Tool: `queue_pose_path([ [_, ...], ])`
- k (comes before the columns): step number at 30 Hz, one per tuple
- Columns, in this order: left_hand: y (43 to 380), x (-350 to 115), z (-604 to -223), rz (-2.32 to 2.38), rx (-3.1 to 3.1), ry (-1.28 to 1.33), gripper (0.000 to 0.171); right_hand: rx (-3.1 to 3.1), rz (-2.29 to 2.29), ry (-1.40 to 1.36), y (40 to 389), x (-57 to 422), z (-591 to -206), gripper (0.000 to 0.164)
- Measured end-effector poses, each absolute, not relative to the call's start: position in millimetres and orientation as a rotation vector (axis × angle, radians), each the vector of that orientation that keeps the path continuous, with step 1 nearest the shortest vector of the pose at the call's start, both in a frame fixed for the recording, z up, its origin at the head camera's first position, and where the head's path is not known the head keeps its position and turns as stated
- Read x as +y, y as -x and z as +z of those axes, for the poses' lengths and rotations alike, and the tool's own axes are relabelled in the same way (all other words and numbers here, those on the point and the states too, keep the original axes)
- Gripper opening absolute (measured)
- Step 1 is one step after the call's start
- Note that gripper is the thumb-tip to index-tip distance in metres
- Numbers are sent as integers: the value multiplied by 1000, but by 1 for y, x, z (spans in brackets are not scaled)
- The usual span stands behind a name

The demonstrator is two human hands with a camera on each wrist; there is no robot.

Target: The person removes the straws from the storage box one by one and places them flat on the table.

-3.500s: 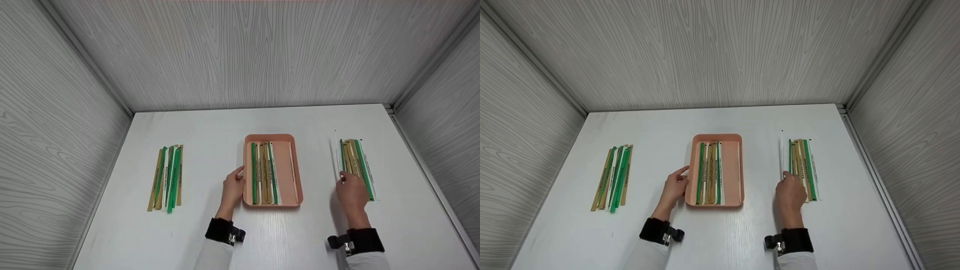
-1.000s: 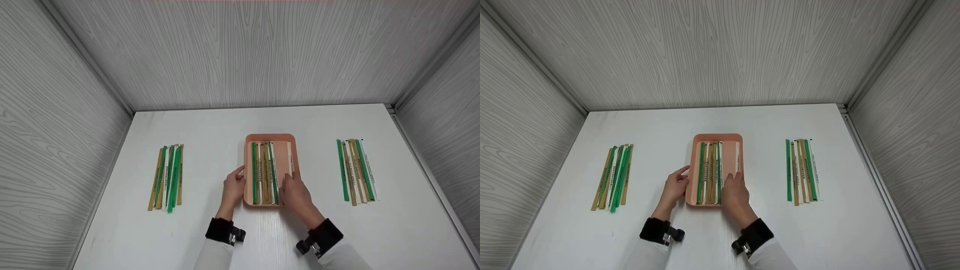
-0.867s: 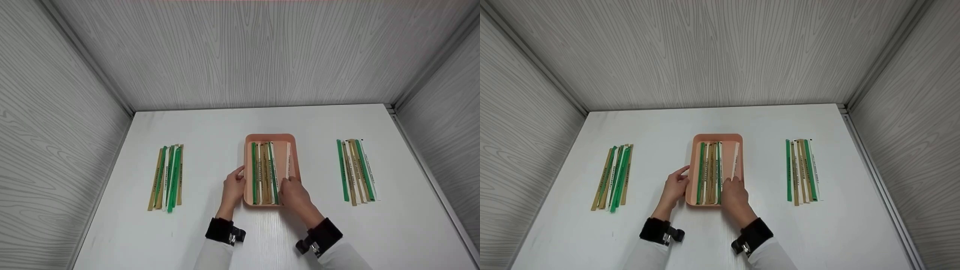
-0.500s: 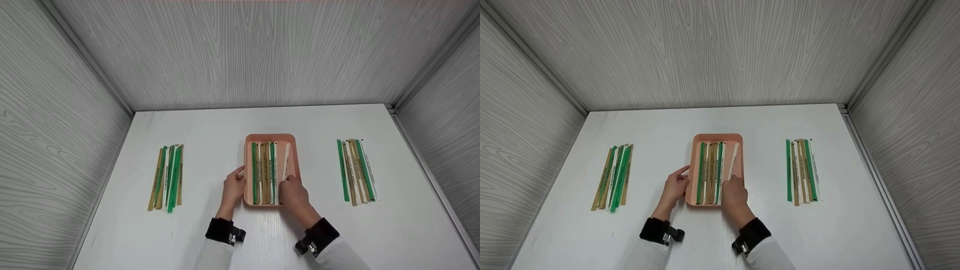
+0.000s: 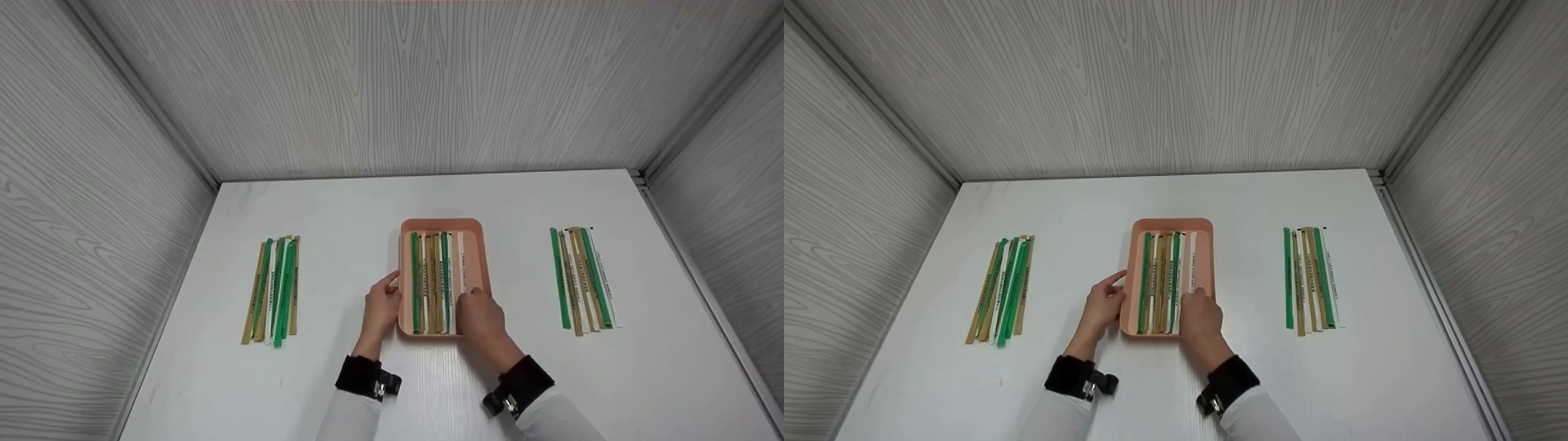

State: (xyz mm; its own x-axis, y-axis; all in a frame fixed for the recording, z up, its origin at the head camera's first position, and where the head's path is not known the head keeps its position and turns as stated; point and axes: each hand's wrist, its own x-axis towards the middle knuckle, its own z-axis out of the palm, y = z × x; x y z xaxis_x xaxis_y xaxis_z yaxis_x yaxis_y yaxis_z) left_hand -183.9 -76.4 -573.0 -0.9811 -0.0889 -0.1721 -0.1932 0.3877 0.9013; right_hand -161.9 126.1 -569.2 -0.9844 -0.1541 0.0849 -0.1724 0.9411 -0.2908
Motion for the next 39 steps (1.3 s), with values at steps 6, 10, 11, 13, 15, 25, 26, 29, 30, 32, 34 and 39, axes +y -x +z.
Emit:
queue_pose_path([
  [6, 184, -77, -573, 1660, 2542, 254, 45, -2976, 524, -259, 163, 128, -571, 15],
  [10, 185, -76, -573, 1664, 2536, 263, 45, -2939, 603, -258, 164, 129, -570, 18],
  [11, 185, -76, -572, 1668, 2533, 264, 45, -2937, 620, -253, 164, 130, -569, 17],
  [13, 184, -76, -572, 1676, 2527, 266, 45, -2946, 660, -236, 163, 130, -566, 16],
  [15, 184, -76, -571, 1682, 2522, 268, 45, -2961, 681, -214, 163, 131, -562, 12],
  [25, 184, -76, -571, 1676, 2522, 270, 45, -2947, 805, -98, 160, 147, -539, 25],
  [26, 183, -75, -571, 1670, 2531, 268, 45, -2938, 802, -90, 160, 150, -537, 26],
  [29, 183, -75, -570, 1647, 2558, 258, 45, -2916, 791, -63, 159, 162, -532, 29],
  [30, 182, -75, -570, 1639, 2563, 258, 45, -2906, 786, -54, 159, 166, -531, 30],
  [32, 182, -75, -570, 1633, 2566, 261, 45, -2885, 772, -36, 158, 176, -530, 29],
  [34, 182, -75, -570, 1633, 2560, 267, 45, -2867, 768, -15, 158, 187, -529, 28],
  [39, 182, -75, -570, 1639, 2545, 281, 46, -2861, 751, 79, 159, 215, -528, 28],
])
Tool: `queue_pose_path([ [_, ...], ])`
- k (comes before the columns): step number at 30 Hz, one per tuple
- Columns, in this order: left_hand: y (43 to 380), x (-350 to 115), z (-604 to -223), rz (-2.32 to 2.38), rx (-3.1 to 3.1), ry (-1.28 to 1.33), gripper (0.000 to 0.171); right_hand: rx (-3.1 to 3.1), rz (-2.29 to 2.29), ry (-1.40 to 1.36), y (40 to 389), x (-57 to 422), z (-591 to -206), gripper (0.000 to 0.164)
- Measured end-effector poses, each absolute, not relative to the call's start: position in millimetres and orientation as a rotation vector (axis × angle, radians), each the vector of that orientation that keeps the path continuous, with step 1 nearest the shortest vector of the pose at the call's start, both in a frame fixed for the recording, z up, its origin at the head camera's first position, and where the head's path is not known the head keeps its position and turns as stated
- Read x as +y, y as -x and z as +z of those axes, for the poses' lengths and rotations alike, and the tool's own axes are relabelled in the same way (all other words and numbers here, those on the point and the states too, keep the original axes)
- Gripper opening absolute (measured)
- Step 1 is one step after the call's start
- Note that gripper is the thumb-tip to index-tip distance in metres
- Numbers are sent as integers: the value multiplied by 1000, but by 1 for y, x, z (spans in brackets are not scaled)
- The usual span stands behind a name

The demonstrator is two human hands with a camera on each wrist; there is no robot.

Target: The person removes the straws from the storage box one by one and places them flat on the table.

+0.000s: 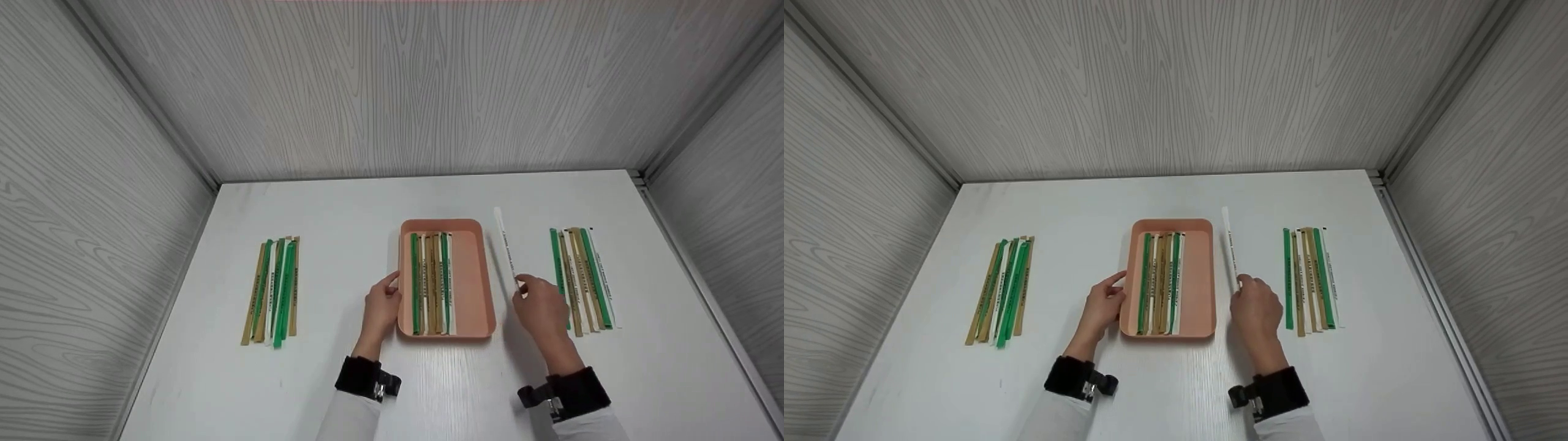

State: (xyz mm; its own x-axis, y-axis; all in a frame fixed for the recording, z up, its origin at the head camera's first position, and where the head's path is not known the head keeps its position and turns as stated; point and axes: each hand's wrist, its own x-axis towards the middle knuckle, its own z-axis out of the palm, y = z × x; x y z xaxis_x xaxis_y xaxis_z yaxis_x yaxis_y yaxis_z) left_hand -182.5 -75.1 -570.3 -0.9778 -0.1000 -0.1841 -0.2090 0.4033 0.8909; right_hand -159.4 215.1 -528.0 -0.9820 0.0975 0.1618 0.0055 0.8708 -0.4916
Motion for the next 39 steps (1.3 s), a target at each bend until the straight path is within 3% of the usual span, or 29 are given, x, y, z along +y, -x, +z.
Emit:
queue_pose_path([
  [21, 182, -76, -571, 1679, 2533, 257, 46, -2865, 740, 479, 151, 294, -543, 29],
  [32, 182, -76, -572, 1685, 2522, 260, 46, -2883, 747, 513, 159, 299, -550, 31],
  [39, 184, -76, -573, 1695, 2513, 266, 46, -2885, 740, 340, 163, 273, -548, 27],
])
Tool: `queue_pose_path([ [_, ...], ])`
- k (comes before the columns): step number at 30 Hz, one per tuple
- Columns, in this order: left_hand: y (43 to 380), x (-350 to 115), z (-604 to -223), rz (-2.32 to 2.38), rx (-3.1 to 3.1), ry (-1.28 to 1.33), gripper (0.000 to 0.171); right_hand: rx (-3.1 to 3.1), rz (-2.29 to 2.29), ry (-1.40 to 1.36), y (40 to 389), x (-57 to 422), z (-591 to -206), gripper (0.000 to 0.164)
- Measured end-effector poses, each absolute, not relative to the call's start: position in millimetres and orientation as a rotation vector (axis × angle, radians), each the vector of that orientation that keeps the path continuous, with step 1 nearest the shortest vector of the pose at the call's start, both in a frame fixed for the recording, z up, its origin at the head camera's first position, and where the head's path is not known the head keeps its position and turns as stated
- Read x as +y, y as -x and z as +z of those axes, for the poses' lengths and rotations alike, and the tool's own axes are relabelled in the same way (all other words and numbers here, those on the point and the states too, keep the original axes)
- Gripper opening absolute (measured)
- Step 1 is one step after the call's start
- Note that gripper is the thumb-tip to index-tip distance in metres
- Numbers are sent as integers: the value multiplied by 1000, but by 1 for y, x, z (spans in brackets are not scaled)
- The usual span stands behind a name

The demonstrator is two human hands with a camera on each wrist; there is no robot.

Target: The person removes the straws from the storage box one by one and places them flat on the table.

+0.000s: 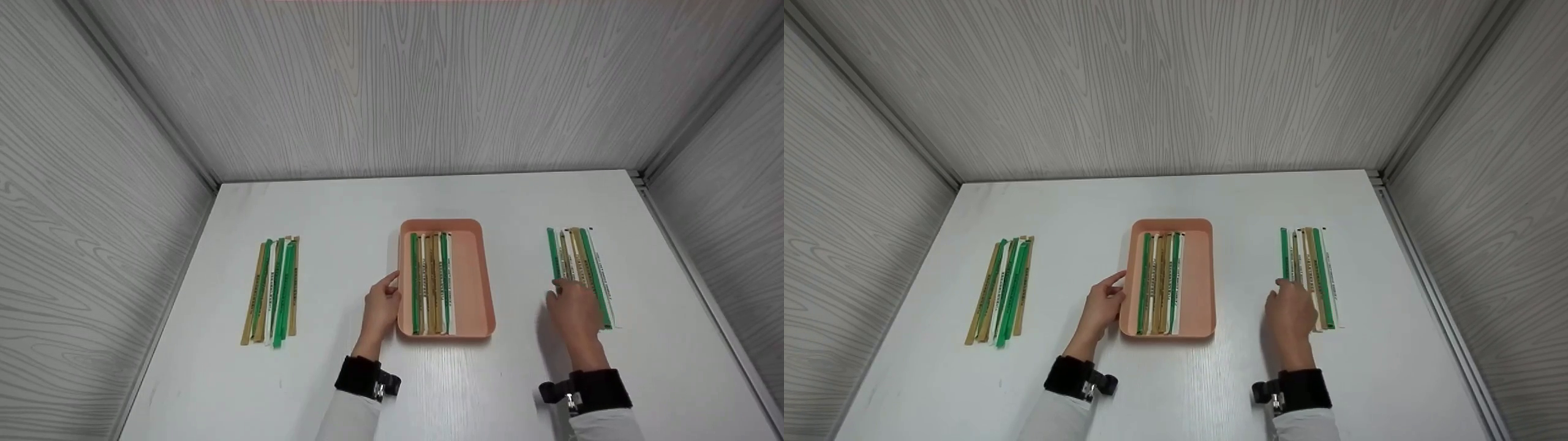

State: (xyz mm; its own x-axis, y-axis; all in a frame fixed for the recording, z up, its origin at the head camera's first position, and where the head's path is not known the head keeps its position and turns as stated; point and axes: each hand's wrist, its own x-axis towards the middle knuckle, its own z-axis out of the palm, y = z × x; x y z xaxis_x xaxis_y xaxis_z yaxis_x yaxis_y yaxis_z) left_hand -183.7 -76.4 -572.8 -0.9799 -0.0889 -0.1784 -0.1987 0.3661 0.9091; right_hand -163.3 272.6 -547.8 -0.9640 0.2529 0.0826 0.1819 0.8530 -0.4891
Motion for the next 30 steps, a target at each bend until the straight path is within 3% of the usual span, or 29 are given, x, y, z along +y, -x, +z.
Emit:
queue_pose_path([
  [8, 183, -76, -571, 1691, 2506, 276, 46, -2859, 832, -27, 166, 214, -545, 23],
  [16, 182, -76, -571, 1689, 2510, 267, 46, -2898, 914, -223, 164, 161, -549, 24],
  [30, 185, -75, -572, 1689, 2492, 286, 46, -3097, 719, -462, 168, 131, -568, 16],
])
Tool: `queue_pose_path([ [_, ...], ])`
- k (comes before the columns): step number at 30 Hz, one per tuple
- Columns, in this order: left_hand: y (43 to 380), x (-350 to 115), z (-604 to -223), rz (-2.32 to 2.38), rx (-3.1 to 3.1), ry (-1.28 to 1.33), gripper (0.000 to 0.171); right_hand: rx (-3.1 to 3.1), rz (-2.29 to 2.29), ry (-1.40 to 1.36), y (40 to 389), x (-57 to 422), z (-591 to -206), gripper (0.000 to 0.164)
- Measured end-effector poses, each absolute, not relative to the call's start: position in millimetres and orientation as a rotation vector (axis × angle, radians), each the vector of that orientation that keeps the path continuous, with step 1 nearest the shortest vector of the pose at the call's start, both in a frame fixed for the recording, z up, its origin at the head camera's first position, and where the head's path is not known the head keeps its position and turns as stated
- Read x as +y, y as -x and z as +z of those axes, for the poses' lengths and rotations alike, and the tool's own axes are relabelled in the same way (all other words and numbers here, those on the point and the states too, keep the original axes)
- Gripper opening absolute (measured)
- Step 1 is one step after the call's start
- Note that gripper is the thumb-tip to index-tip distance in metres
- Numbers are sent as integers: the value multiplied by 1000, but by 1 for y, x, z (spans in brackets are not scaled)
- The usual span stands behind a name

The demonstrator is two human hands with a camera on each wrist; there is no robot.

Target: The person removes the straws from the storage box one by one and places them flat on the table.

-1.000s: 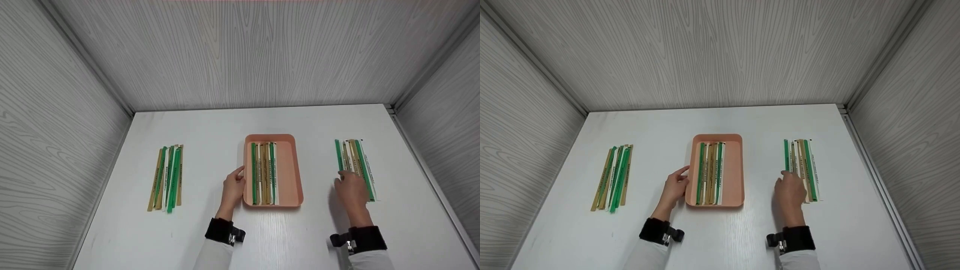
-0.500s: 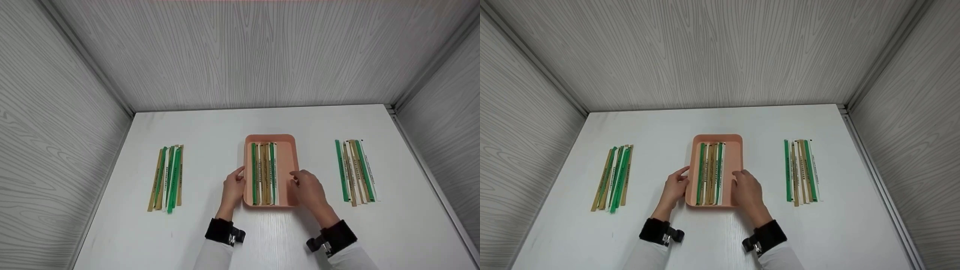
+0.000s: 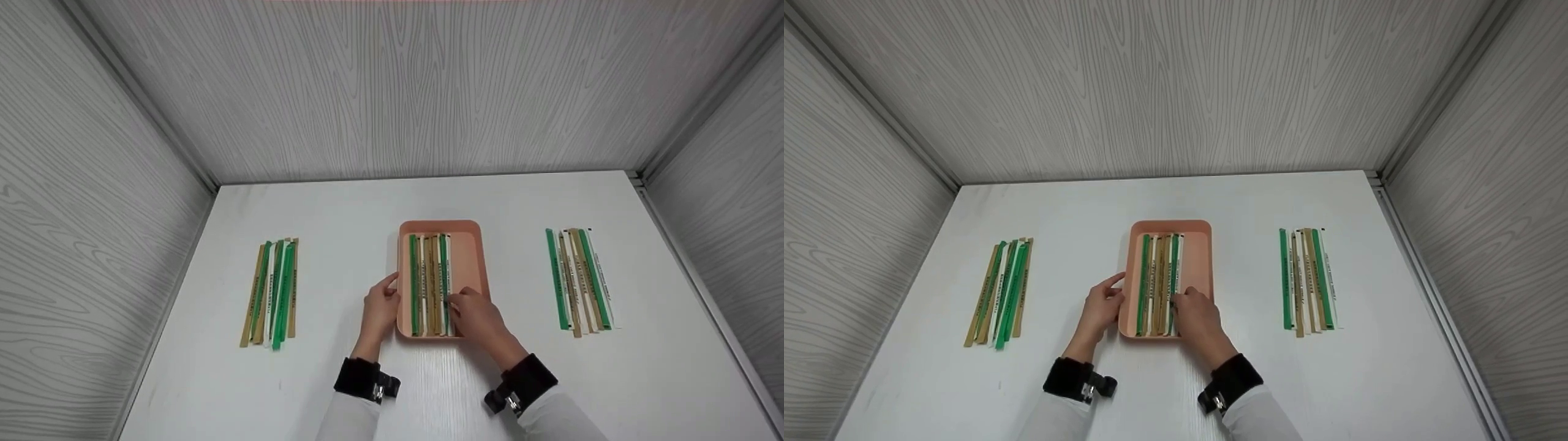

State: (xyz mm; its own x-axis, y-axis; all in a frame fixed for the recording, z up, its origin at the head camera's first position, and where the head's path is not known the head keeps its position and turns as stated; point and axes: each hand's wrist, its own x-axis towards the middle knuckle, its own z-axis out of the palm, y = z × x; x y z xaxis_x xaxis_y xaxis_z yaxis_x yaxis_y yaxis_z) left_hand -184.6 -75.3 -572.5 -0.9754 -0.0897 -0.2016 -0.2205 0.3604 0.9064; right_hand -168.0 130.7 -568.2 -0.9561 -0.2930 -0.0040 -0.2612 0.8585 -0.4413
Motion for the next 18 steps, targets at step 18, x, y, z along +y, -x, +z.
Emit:
queue_pose_path([
  [18, 184, -76, -572, 1694, 2528, 252, 45, 3030, -603, 450, 168, 127, -572, 18],
])
